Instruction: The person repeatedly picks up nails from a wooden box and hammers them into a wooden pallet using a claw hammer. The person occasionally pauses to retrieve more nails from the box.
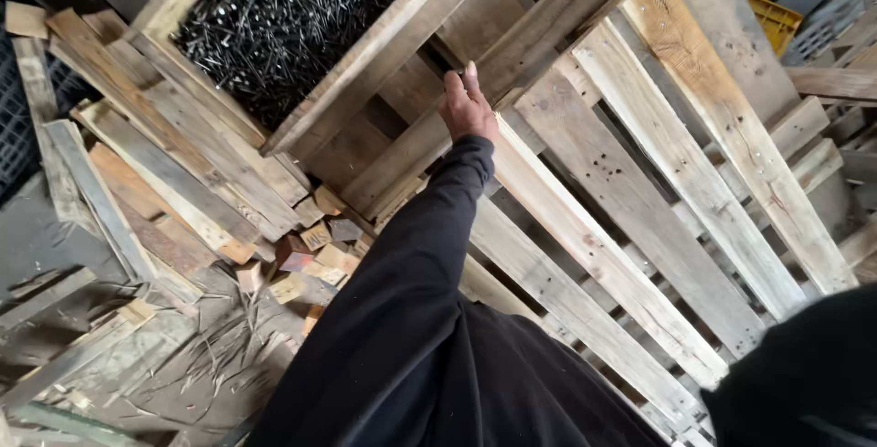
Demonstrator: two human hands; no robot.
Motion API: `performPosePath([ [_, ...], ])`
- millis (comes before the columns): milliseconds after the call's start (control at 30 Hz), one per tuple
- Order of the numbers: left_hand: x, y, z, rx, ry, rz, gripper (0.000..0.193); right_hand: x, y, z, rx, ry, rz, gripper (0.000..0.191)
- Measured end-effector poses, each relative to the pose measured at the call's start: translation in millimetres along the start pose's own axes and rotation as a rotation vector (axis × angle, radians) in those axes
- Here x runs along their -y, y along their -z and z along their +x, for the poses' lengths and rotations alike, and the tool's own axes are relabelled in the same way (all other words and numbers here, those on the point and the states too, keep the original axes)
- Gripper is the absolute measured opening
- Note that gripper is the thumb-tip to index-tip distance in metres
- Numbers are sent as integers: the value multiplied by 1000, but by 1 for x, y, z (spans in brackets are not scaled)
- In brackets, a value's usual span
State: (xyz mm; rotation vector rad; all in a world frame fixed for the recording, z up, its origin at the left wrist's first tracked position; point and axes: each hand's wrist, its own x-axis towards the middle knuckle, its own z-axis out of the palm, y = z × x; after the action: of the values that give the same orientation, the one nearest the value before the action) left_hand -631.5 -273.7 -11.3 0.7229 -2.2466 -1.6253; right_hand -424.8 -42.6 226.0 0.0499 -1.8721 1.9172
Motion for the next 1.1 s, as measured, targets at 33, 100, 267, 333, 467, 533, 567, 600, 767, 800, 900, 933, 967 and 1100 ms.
performPosePath([
  [33, -1, 0, 3, 5, 0, -21, 38, -1, -13, 2, -2, 28, 29, 47],
  [100, -2, 1, 6, 16, 54, -40, 36, -19, -53, -6, -13, -93, -18, 48],
  [267, 1, -6, 9, 24, 93, -20, 39, -71, -113, -45, -7, -1175, -433, 54],
  [333, 0, -5, 10, 34, 25, 27, 42, -68, -93, -58, -45, -865, -338, 50],
  [467, 4, 9, 19, 179, 440, -465, 45, -70, -61, -82, -63, -433, -54, 46],
  [533, 4, 24, 23, 357, 716, -806, 42, -85, -65, -92, -46, -346, -88, 44],
  [567, 4, 33, 24, 427, 752, -831, 36, -95, -70, -96, -53, -470, -145, 42],
  [600, 3, 44, 22, 496, 790, -851, 31, -105, -75, -98, -59, -598, -200, 41],
  [767, 2, 85, 9, 746, 794, -1055, 28, -117, -80, -102, -62, -986, -318, 43],
  [800, 3, 91, 6, 779, 752, -1022, 27, -111, -78, -105, -79, -971, -325, 46],
  [900, 10, 103, -8, 834, 690, -1048, 22, -84, -76, -126, -105, -925, -294, 48],
  [933, 13, 104, -11, 849, 661, -1079, 20, -75, -78, -135, -106, -894, -266, 47],
  [967, 16, 105, -16, 849, 647, -1087, 18, -70, -82, -145, -82, -894, -294, 49],
  [1100, 27, 105, -33, 863, 659, -1081, 14, -67, -96, -179, -80, -963, -309, 46],
])
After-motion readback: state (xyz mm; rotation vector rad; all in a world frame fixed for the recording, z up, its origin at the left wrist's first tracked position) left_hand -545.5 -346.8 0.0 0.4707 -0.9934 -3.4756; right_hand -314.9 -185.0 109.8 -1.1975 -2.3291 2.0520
